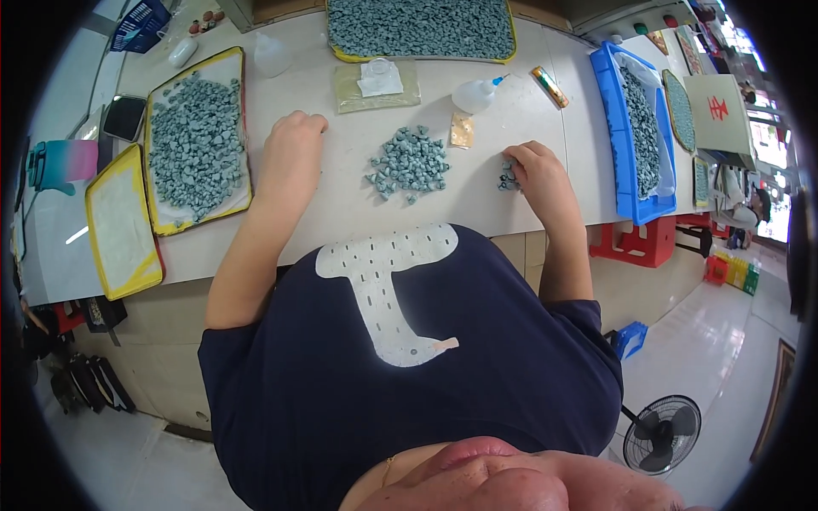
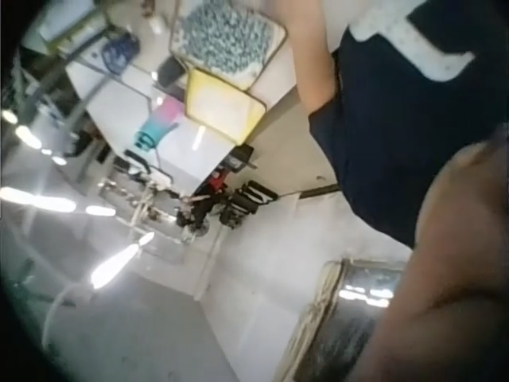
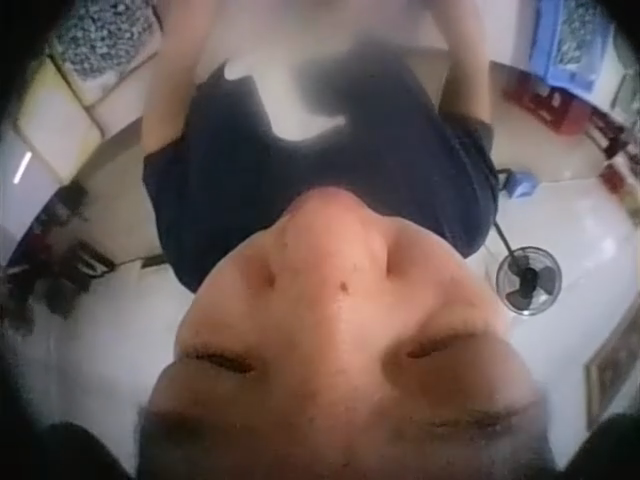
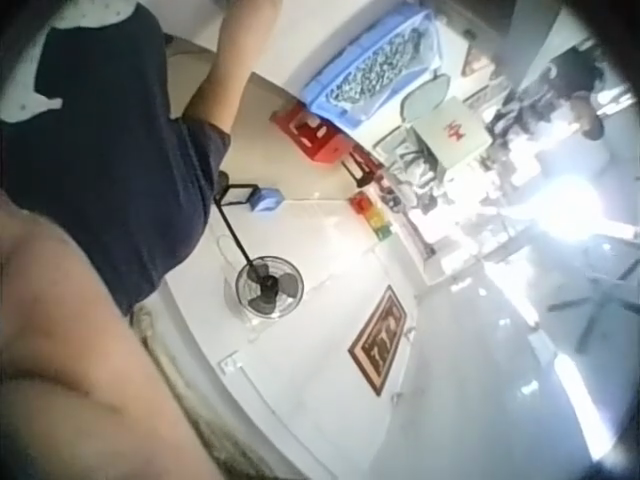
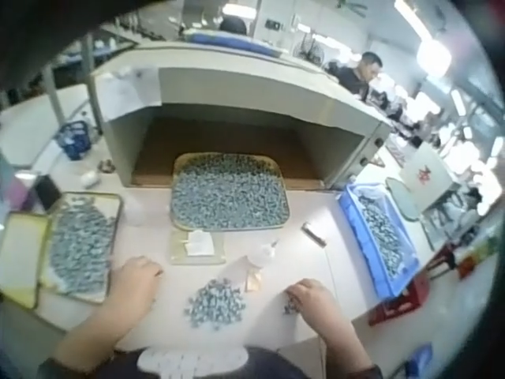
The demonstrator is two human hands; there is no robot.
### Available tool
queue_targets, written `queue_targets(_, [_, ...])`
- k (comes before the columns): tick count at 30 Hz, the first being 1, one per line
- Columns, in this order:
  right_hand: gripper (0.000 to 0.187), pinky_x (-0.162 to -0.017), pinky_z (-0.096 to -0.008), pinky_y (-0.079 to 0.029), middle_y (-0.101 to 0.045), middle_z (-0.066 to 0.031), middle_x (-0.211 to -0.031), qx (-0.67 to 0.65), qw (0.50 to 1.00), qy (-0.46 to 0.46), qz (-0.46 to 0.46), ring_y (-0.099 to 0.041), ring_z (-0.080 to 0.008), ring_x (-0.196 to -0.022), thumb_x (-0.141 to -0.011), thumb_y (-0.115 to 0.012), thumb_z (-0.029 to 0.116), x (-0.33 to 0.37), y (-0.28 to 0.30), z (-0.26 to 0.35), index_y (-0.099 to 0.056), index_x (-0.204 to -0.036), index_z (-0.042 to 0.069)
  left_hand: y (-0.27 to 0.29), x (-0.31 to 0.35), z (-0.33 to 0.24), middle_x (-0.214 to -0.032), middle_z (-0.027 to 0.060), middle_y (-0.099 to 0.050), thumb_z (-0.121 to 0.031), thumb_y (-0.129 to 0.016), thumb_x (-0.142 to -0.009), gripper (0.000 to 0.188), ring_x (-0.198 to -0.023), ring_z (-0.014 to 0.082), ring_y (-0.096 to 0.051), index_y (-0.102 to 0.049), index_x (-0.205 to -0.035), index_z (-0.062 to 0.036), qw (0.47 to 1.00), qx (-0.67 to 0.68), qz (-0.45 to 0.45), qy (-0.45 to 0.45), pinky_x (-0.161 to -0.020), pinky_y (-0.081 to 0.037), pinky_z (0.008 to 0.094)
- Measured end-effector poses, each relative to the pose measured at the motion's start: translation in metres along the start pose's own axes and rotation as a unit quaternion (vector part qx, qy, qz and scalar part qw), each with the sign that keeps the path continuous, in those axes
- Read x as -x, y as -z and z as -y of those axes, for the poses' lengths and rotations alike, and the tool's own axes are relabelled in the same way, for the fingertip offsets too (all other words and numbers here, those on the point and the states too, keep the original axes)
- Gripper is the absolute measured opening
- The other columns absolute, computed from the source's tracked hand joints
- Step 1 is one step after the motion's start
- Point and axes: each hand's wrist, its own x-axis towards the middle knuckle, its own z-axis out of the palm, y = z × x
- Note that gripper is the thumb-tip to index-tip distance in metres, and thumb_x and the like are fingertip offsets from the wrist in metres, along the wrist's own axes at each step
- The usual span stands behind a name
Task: The recorder is applying glue to small blue plastic components and joining them together at a factory assembly bench.
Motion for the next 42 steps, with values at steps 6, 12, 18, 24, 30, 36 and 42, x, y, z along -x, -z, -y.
queue_targets(6, [0.024,-0.074,-0.0331,-0.051,-0.062,-0.0124,-0.097,-0.004,1.0,-0.012,0.003,-0.062,-0.0264,-0.08,-0.078,-0.056,-0.003,-0.013,-0.006,0.005,-0.066,-0.098,0.002,0.006,-0.01,-0.011,-0.081,0.0155,-0.06,0.002,-0.059,-0.075,0.018,-0.077,0.0315,-0.058,-0.063,-0.093,-0.0007,0.996,0.07,0.012,0.048,-0.073,-0.049,0.0384])
queue_targets(12, [0.023,-0.066,-0.0254,-0.048,-0.062,-0.0068,-0.092,-0.227,0.972,0.024,-0.061,-0.059,-0.0137,-0.075,-0.081,-0.055,-0.004,-0.029,-0.011,0.045,-0.066,-0.099,0.003,0.012,-0.02,-0.028,-0.082,0.0104,-0.064,-0.003,-0.062,-0.081,0.018,-0.072,0.0182,-0.06,-0.064,-0.099,-0.0007,0.933,0.338,0.079,0.095,-0.07,-0.049,0.0279])
queue_targets(18, [0.019,-0.066,-0.023,-0.046,-0.061,-0.0045,-0.09,-0.3,0.952,-0.008,-0.058,-0.057,-0.0094,-0.074,-0.086,-0.053,-0.002,-0.038,-0.023,0.031,-0.065,-0.1,0.0,-0.016,-0.016,-0.022,-0.087,0.0024,-0.066,-0.007,-0.061,-0.088,0.014,-0.078,0.0074,-0.059,-0.065,-0.1,0.0,0.823,0.538,0.127,0.132,-0.072,-0.048,0.0224])
queue_targets(24, [0.02,-0.069,-0.0236,-0.045,-0.06,-0.0041,-0.088,-0.631,0.76,-0.15,0.042,-0.055,-0.0096,-0.077,-0.091,-0.049,0.002,-0.035,-0.023,0.01,-0.062,-0.106,-0.004,-0.026,-0.017,-0.022,-0.087,0.0018,-0.065,-0.007,-0.062,-0.088,0.015,-0.079,0.0072,-0.059,-0.065,-0.099,0.0012,0.83,0.519,0.146,0.143,-0.072,-0.048,0.0216])
queue_targets(30, [0.02,-0.071,-0.024,-0.045,-0.062,-0.0055,-0.085,-0.625,0.761,-0.148,0.091,-0.056,-0.0113,-0.078,-0.091,-0.053,0.004,-0.03,-0.029,0.037,-0.064,-0.106,-0.002,-0.023,-0.012,-0.032,-0.086,0.002,-0.063,-0.01,-0.064,-0.087,0.015,-0.075,0.0074,-0.056,-0.066,-0.096,0.0014,0.826,0.538,0.135,0.099,-0.068,-0.046,0.0219])
queue_targets(36, [0.016,-0.065,-0.025,-0.048,-0.062,-0.008,-0.079,-0.24,0.959,0.136,-0.061,-0.06,-0.0145,-0.072,-0.086,-0.062,0.004,-0.031,-0.042,0.084,-0.068,-0.101,0.003,-0.017,-0.001,-0.037,-0.084,0.0018,-0.062,-0.012,-0.066,-0.087,0.016,-0.072,0.0079,-0.054,-0.067,-0.094,0.002,0.851,0.498,0.153,0.063,-0.066,-0.044,0.0223])
queue_targets(42, [0.015,-0.057,-0.0258,-0.049,-0.063,-0.0072,-0.076,-0.258,0.951,0.151,-0.084,-0.062,-0.0144,-0.064,-0.084,-0.064,0.003,-0.033,-0.039,0.103,-0.069,-0.098,0.003,-0.014,0.005,-0.033,-0.083,0.0012,-0.062,-0.013,-0.064,-0.088,0.016,-0.074,0.0074,-0.054,-0.066,-0.095,0.0021,0.817,0.558,0.13,0.066,-0.069,-0.044,0.0222])
